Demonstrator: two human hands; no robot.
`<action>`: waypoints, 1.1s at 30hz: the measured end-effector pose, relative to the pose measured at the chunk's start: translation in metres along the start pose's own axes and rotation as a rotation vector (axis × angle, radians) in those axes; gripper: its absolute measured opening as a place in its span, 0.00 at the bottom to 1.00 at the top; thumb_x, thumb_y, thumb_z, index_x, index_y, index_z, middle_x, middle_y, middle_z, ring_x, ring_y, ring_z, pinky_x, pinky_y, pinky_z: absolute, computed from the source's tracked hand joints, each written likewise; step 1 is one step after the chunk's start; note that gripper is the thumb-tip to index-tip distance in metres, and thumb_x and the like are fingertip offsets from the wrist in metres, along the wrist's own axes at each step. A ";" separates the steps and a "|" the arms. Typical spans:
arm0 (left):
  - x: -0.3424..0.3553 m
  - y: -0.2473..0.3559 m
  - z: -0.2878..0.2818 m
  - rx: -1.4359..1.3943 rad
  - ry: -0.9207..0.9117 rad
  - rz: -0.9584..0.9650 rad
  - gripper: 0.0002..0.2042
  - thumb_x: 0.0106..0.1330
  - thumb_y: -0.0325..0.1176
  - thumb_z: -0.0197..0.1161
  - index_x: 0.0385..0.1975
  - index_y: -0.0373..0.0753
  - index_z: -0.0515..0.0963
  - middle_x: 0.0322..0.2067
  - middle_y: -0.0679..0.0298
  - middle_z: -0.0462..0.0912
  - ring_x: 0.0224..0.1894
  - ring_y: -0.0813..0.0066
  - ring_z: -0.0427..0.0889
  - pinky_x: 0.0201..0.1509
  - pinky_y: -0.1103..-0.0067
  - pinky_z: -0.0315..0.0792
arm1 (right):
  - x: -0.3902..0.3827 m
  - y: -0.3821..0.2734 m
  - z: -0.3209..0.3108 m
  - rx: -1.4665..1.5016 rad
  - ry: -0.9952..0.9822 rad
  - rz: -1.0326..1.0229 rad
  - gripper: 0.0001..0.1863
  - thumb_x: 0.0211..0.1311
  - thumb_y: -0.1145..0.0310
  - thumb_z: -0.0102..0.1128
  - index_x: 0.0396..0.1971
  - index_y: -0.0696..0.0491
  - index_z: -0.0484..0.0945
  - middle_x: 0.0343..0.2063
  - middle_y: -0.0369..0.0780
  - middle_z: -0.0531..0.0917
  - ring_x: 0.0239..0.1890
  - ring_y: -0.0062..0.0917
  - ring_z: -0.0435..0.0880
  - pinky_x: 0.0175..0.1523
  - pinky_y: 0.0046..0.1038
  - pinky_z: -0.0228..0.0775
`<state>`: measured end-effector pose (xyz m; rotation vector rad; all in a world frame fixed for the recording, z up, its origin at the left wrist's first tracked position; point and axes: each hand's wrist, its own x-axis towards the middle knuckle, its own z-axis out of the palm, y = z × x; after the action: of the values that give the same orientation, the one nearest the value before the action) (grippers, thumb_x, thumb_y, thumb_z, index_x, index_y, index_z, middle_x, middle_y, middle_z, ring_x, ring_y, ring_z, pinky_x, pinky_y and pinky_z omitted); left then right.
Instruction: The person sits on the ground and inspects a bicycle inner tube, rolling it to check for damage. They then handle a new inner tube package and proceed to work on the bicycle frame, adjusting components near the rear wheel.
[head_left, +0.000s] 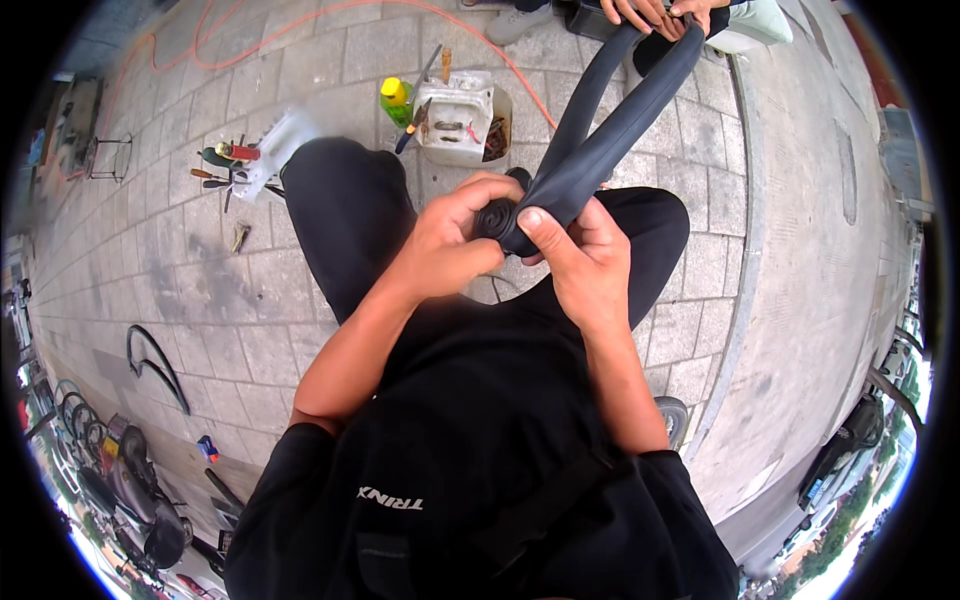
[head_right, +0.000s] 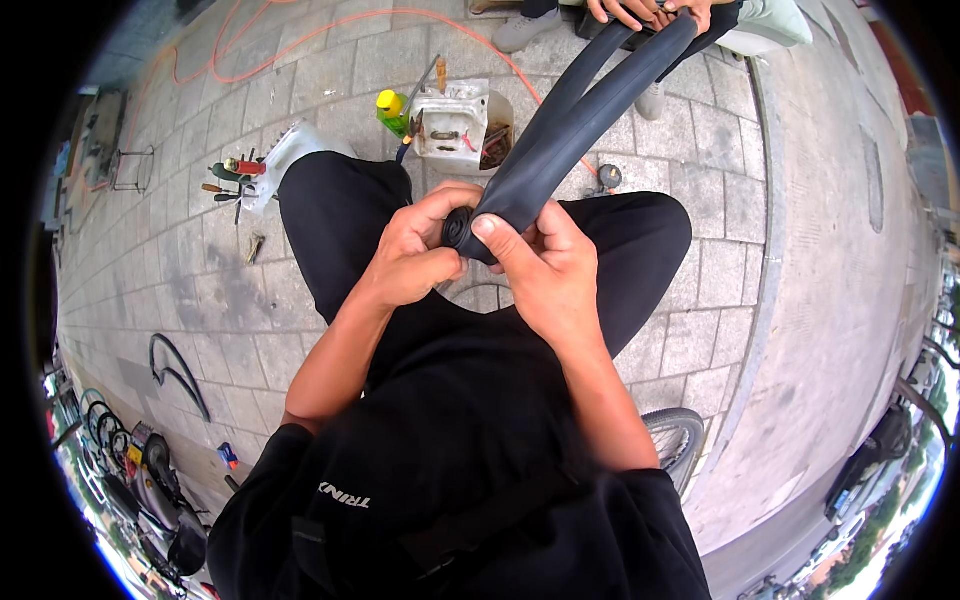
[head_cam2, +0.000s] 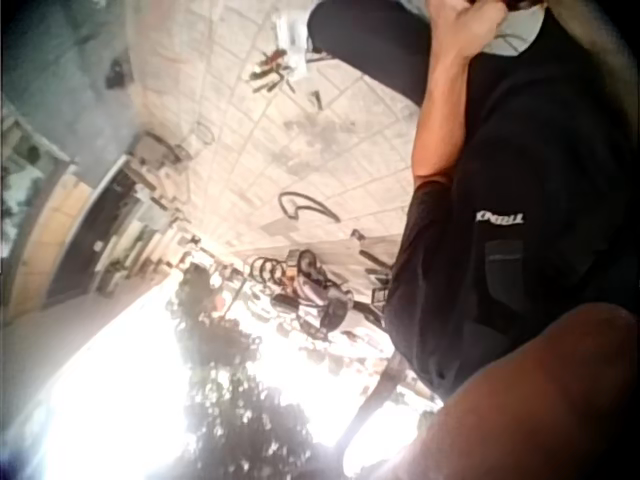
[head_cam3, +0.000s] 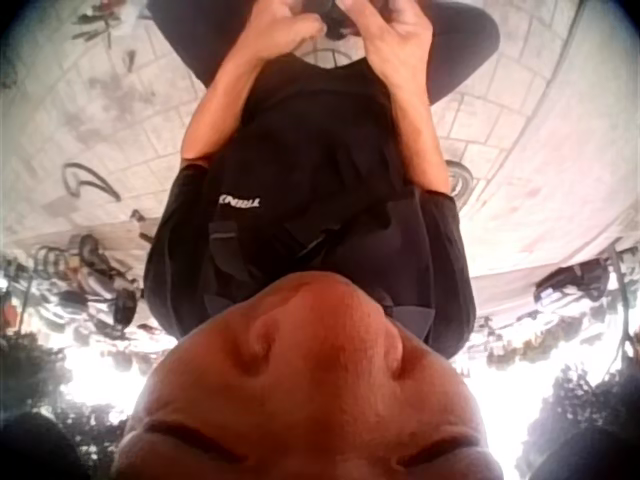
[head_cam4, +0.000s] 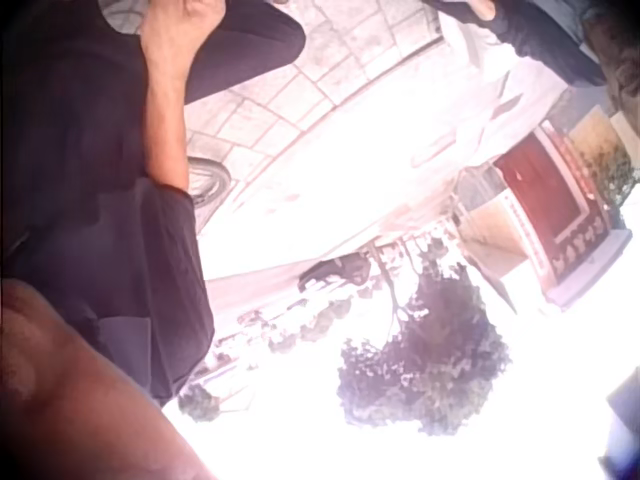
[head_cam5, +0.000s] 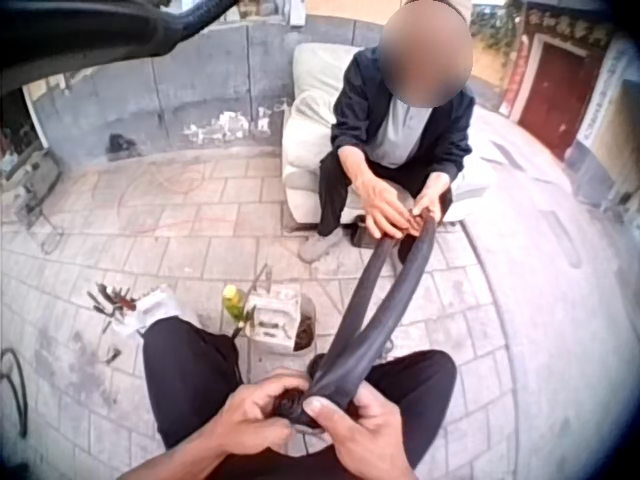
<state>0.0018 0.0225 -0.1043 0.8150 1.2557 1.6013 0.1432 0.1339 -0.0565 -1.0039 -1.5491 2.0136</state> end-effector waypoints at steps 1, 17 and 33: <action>0.002 -0.001 -0.001 -0.007 -0.017 0.008 0.29 0.51 0.16 0.57 0.58 0.29 0.76 0.52 0.65 0.76 0.53 0.77 0.76 0.53 0.78 0.73 | 0.000 0.002 -0.002 -0.078 0.015 -0.084 0.12 0.67 0.66 0.75 0.43 0.57 0.85 0.34 0.29 0.78 0.31 0.09 0.75 0.37 0.17 0.74; 0.017 -0.022 0.037 -0.055 -0.006 -0.115 0.22 0.72 0.46 0.71 0.52 0.35 0.73 0.42 0.70 0.76 0.43 0.86 0.72 0.46 0.83 0.69 | 0.013 0.036 -0.017 0.403 0.101 0.032 0.10 0.69 0.68 0.72 0.40 0.56 0.80 0.35 0.32 0.85 0.37 0.11 0.78 0.44 0.19 0.72; 0.026 -0.034 0.053 -0.198 0.022 -0.015 0.29 0.71 0.41 0.72 0.61 0.33 0.63 0.46 0.59 0.79 0.42 0.80 0.79 0.41 0.80 0.77 | 0.022 0.018 -0.033 0.241 0.041 0.266 0.22 0.69 0.52 0.72 0.39 0.58 0.77 0.29 0.35 0.81 0.26 0.16 0.80 0.24 0.21 0.74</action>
<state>0.0482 0.0675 -0.1242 0.6638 1.0953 1.6959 0.1552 0.1659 -0.0842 -1.1943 -1.1652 2.2758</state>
